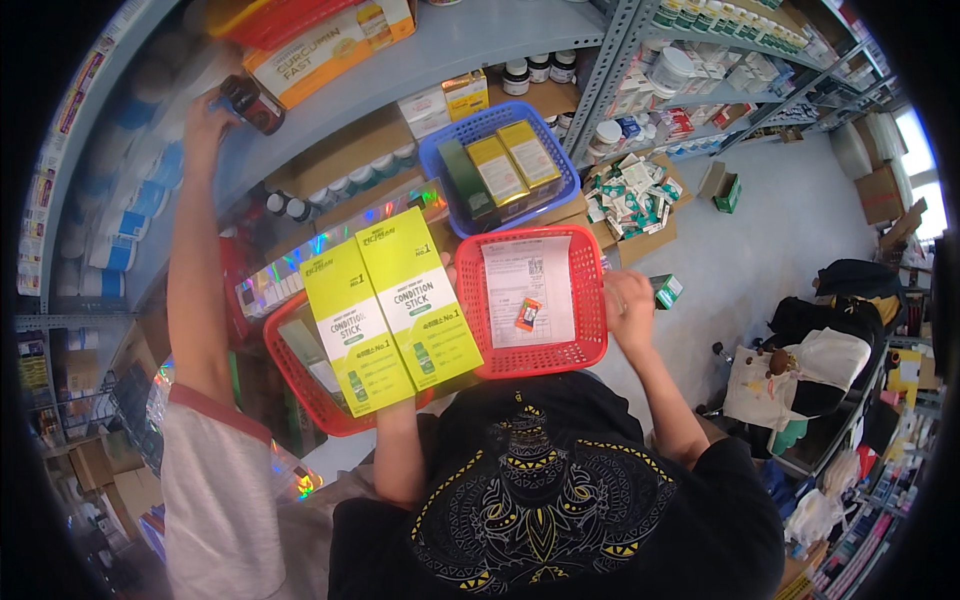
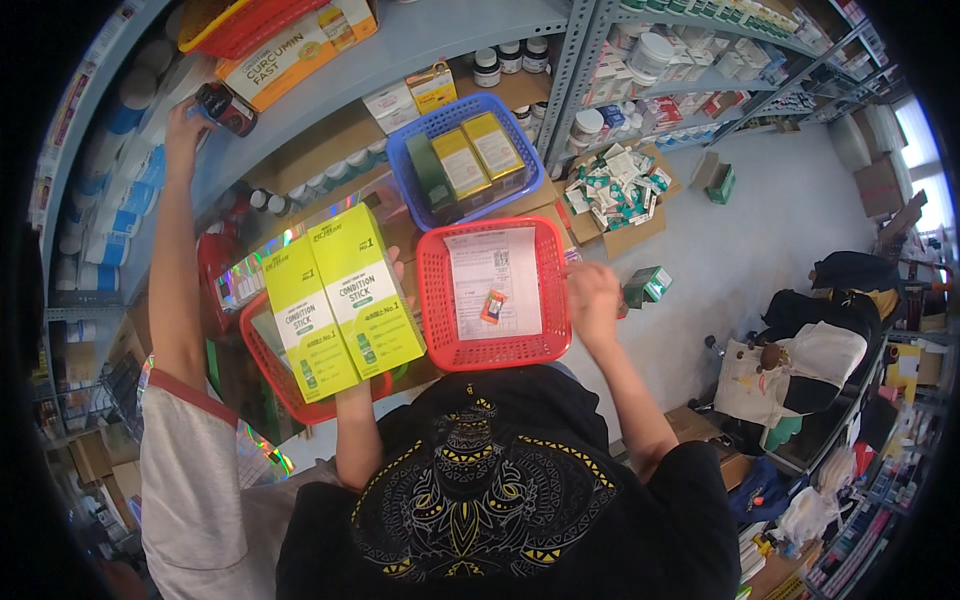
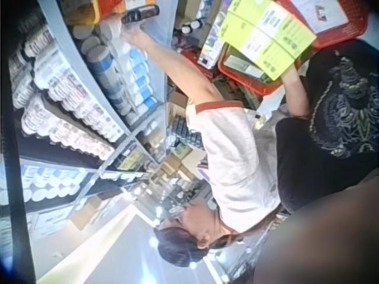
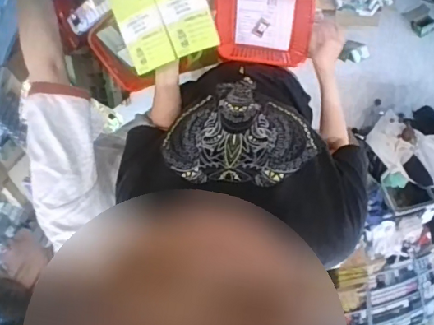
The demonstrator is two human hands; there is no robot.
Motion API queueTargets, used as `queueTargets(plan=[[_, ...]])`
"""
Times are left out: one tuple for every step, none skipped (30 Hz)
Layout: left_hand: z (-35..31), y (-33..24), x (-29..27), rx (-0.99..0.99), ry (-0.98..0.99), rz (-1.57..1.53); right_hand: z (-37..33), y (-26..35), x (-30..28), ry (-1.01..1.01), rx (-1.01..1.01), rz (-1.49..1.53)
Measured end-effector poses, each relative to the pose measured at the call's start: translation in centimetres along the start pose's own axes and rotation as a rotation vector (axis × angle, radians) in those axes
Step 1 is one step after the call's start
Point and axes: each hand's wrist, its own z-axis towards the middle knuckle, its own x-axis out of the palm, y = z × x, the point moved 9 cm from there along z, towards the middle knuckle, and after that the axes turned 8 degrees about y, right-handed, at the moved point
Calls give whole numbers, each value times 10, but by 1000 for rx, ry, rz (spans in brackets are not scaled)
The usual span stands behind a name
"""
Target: The person sorts various boxed and bottled supplies from shelves into multiple colored plastic baskets. They pick up items, place them into baskets, and occasionally move baskets around the workspace.
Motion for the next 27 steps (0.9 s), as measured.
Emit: queueTargets(plan=[[1, 4, -5, 61, -25, -81, 2, 21, 24, 144, -134, 57], [-3, 14, -23, 100, -86, -242, 1, 44, 48, 286, -274, 124], [-5, 15, -31, 142, -146, -410, 3, 74, 71, 488, -426, 178], [-6, 20, -30, 116, -132, -431, -1, 97, 89, 690, -580, 232], [0, 18, -5, 93, -104, -470, -6, 88, 109, 787, -583, 127], [2, 16, 8, 74, -86, -503, -11, 78, 134, 886, -595, 20], [9, 17, 22, 59, -44, -502, -18, 64, 154, 984, -601, -88], [2, 20, 11, 36, -29, -461, -10, 60, 160, 977, -574, -180], [-3, 31, 8, 14, -11, -440, -1, 51, 160, 968, -529, -284], [-7, 35, 5, 81, 21, -483, 8, 42, 159, 956, -483, -388], [-17, 41, -9, 149, 48, -516, 26, 51, 140, 802, -469, -260], [-24, 38, -16, 216, 83, -556, 47, 60, 112, 651, -439, -133], [-34, 37, -39, 204, 3, -343, 65, 69, 83, 502, -409, -3], [-41, 34, -44, 198, -59, -150, 77, 71, 67, 509, -271, 250], [-51, 29, -53, 178, -129, 49, 88, 80, 56, 511, -133, 504], [-111, 13, 78, 55, -23, -494, 94, 68, 44, 458, 62, 718], [-207, -42, 173, -64, -107, -1277, 96, 83, 47, 539, 71, 794], [-287, -93, 287, -220, -236, -1800, 94, 86, 39, 534, 53, 857], [-297, -91, 272, -280, -350, -1574, 92, 114, 48, 636, -29, 956], [-300, -84, 267, -371, -407, -1371, 88, 132, 49, 698, -87, 1036], [-303, -77, 262, -473, -449, -1177, 81, 137, 53, 762, 18, 1061], [-297, -75, 269, -386, -433, -1496, 82, 136, 53, 751, 19, 1011], [-293, -73, 275, -457, -442, -1497, 83, 131, 51, 728, 33, 955], [-289, -73, 282, -528, -449, -1497, 84, 125, 49, 704, 49, 899], [-286, -71, 290, -602, -454, -1496, 84, 118, 49, 695, 87, 851], [-278, -76, 297, -540, -340, -1582, 84, 113, 49, 697, 112, 807], [-273, -79, 305, -478, -222, -1663, 83, 108, 48, 697, 138, 762]])
